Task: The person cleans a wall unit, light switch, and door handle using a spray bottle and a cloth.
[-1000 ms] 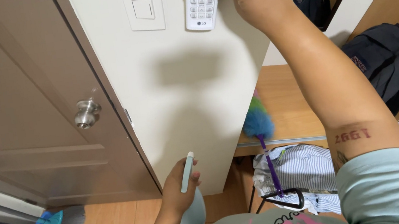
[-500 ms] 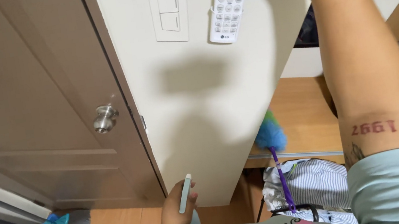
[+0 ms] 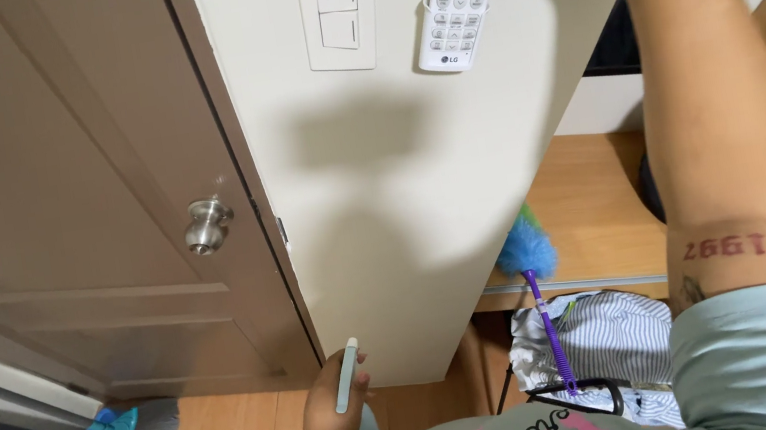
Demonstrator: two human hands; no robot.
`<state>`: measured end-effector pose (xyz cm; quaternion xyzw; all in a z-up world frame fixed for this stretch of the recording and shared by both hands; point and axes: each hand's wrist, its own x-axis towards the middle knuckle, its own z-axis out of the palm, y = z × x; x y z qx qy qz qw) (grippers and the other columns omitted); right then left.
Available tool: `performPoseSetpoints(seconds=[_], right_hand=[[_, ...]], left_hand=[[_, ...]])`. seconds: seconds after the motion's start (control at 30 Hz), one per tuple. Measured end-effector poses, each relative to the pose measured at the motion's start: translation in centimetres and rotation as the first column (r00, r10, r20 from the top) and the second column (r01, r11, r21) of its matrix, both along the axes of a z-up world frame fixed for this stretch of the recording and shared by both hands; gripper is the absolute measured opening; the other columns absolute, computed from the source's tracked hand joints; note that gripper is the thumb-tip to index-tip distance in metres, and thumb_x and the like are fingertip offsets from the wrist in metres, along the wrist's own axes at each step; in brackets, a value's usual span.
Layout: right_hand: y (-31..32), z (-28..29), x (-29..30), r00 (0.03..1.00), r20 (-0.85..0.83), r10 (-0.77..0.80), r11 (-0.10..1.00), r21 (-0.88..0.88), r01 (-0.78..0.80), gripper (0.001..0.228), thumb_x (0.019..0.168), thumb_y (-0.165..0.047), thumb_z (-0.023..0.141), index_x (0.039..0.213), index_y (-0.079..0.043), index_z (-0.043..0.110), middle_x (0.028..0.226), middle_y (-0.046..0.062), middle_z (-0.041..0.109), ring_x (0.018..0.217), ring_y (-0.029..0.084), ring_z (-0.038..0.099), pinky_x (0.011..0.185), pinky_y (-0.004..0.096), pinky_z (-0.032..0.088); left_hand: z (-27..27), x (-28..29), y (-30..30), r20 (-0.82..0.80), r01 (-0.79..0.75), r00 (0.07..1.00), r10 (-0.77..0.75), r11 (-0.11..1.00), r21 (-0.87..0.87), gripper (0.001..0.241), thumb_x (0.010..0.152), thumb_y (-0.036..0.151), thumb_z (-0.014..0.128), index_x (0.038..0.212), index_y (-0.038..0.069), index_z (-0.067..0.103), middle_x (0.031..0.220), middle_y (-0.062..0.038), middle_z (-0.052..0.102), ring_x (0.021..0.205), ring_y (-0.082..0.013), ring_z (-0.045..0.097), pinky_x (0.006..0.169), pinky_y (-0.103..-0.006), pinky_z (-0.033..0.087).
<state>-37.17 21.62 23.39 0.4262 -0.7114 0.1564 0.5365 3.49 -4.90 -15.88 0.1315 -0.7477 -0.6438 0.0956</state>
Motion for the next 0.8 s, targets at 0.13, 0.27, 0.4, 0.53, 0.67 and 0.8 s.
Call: performPoseSetpoints(seconds=[0.13, 0.27, 0.4, 0.53, 0.67, 0.8], right_hand=[[-0.3, -0.5, 3.3, 0.989, 0.042, 0.142, 0.988, -0.060, -0.139, 0.033, 0.083, 0.022, 0.057, 0.110, 0.005, 0.065, 0.103, 0.017, 0.070, 0.088, 0.033, 0.072, 0.077, 0.039, 0.057], [-3.4, -1.7, 10.8, 0.972, -0.100, 0.214, 0.972, -0.079, -0.222, 0.046, 0.077, 0.024, 0.050, 0.119, 0.008, 0.059, 0.104, 0.022, 0.067, 0.088, 0.034, 0.072, 0.078, 0.036, 0.060], [-2.4, -2.3, 10.0, 0.894, 0.026, 0.448, 0.873, -0.231, -0.431, 0.047, 0.082, 0.024, 0.038, 0.122, 0.008, 0.058, 0.104, 0.022, 0.066, 0.085, 0.030, 0.069, 0.077, 0.034, 0.058], [-2.4, -1.2, 11.3, 0.780, 0.223, 0.585, 0.750, -0.515, -0.415, 0.030, 0.097, 0.016, 0.040, 0.116, 0.004, 0.060, 0.098, 0.012, 0.069, 0.077, 0.020, 0.064, 0.068, 0.030, 0.055], [-4.1, -1.7, 9.4, 0.905, 0.170, 0.391, 0.882, -0.350, -0.315, 0.020, 0.097, 0.013, 0.052, 0.110, 0.003, 0.063, 0.098, 0.013, 0.068, 0.083, 0.025, 0.067, 0.073, 0.036, 0.056], [-5.4, -2.7, 9.1, 0.985, 0.067, 0.158, 0.984, -0.093, -0.152, 0.023, 0.093, 0.013, 0.065, 0.112, 0.000, 0.068, 0.106, 0.016, 0.067, 0.098, 0.033, 0.066, 0.084, 0.043, 0.054]], left_hand=[[0.9, 0.3, -0.3, 0.035, 0.035, 0.999, -0.034, 0.999, -0.009, 0.051, 0.095, 0.037, 0.060, 0.133, 0.002, 0.057, 0.114, -0.009, 0.073, 0.076, -0.0167, 0.073, 0.070, -0.0319, 0.062], [0.9, 0.7, -0.8, 0.035, 0.065, 0.997, -0.064, 0.997, -0.031, 0.049, 0.095, 0.034, 0.061, 0.132, 0.002, 0.058, 0.114, -0.008, 0.073, 0.077, -0.0160, 0.073, 0.070, -0.0314, 0.062], [0.2, 1.0, -2.0, 0.008, 0.082, 0.997, -0.082, 0.996, -0.046, 0.045, 0.095, 0.030, 0.060, 0.130, 0.003, 0.058, 0.115, -0.008, 0.073, 0.082, -0.0137, 0.073, 0.070, -0.0312, 0.064], [-0.3, 0.8, -2.3, 0.033, 0.107, 0.994, -0.107, 0.994, -0.015, 0.045, 0.095, 0.029, 0.061, 0.131, 0.003, 0.058, 0.115, -0.009, 0.073, 0.078, -0.0163, 0.072, 0.069, -0.0327, 0.063], [-0.1, -0.1, -1.7, 0.040, 0.138, 0.990, -0.137, 0.990, -0.034, 0.045, 0.096, 0.030, 0.061, 0.131, 0.002, 0.058, 0.115, -0.008, 0.073, 0.080, -0.0153, 0.072, 0.069, -0.0325, 0.062], [-0.4, -1.5, -0.8, 0.027, 0.150, 0.989, -0.148, 0.986, -0.068, 0.044, 0.096, 0.030, 0.061, 0.130, 0.003, 0.060, 0.103, -0.009, 0.074, 0.074, -0.0153, 0.070, 0.067, -0.0323, 0.060]])
